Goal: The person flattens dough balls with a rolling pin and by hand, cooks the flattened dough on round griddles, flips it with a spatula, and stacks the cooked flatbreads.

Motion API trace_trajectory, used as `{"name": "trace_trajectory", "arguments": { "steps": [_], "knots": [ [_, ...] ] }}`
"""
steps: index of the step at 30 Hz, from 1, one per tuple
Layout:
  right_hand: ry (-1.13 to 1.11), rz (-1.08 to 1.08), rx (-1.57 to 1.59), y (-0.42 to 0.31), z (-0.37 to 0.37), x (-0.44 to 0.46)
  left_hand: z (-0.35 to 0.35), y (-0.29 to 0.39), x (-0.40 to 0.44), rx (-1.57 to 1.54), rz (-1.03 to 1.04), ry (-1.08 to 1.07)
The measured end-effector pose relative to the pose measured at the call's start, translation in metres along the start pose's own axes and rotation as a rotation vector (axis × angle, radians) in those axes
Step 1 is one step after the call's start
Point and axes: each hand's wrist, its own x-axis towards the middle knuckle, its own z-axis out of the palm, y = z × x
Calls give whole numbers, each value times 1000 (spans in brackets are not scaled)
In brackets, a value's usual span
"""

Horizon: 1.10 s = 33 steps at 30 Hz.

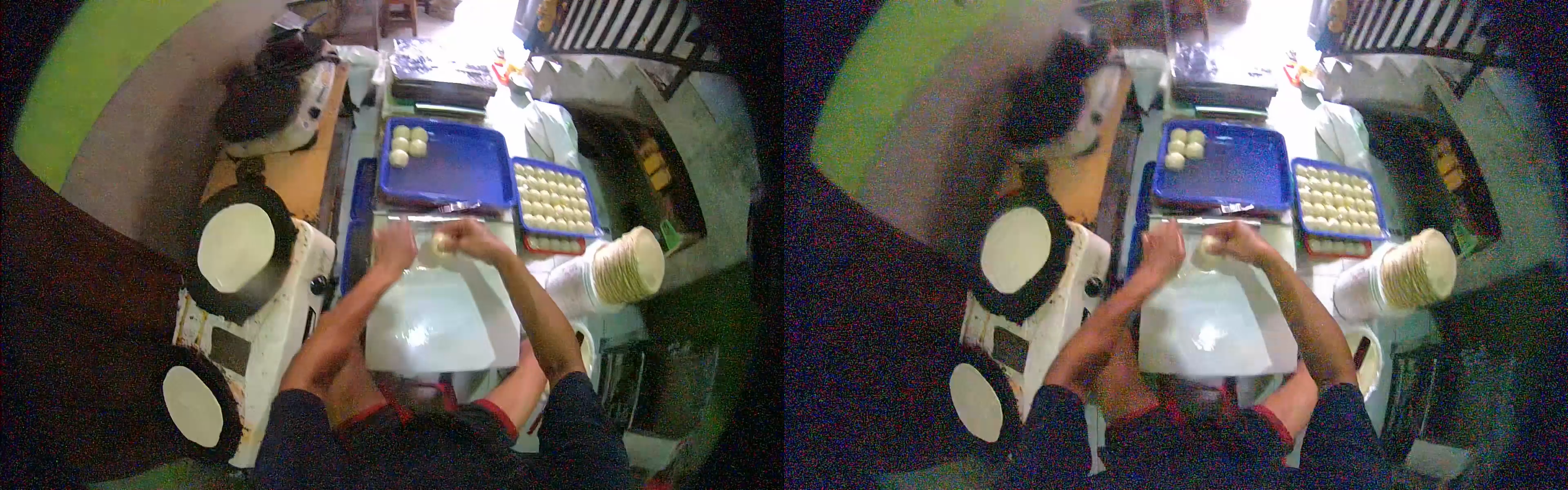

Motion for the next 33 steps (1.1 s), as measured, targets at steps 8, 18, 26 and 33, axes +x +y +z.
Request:
{"name": "trace_trajectory", "arguments": {
  "steps": [8,18,26,33],
  "knots": [
    [145,-110,-659,112,116,-43,-99,52,5,-137,185,205],
    [342,-80,-904,79,141,-38,-107,56,-63,-116,381,178],
    [360,-175,-791,103,162,-99,-69,16,-142,-196,327,168],
    [412,-307,-543,94,100,-95,-83,14,-137,-155,235,197]
  ]
}}
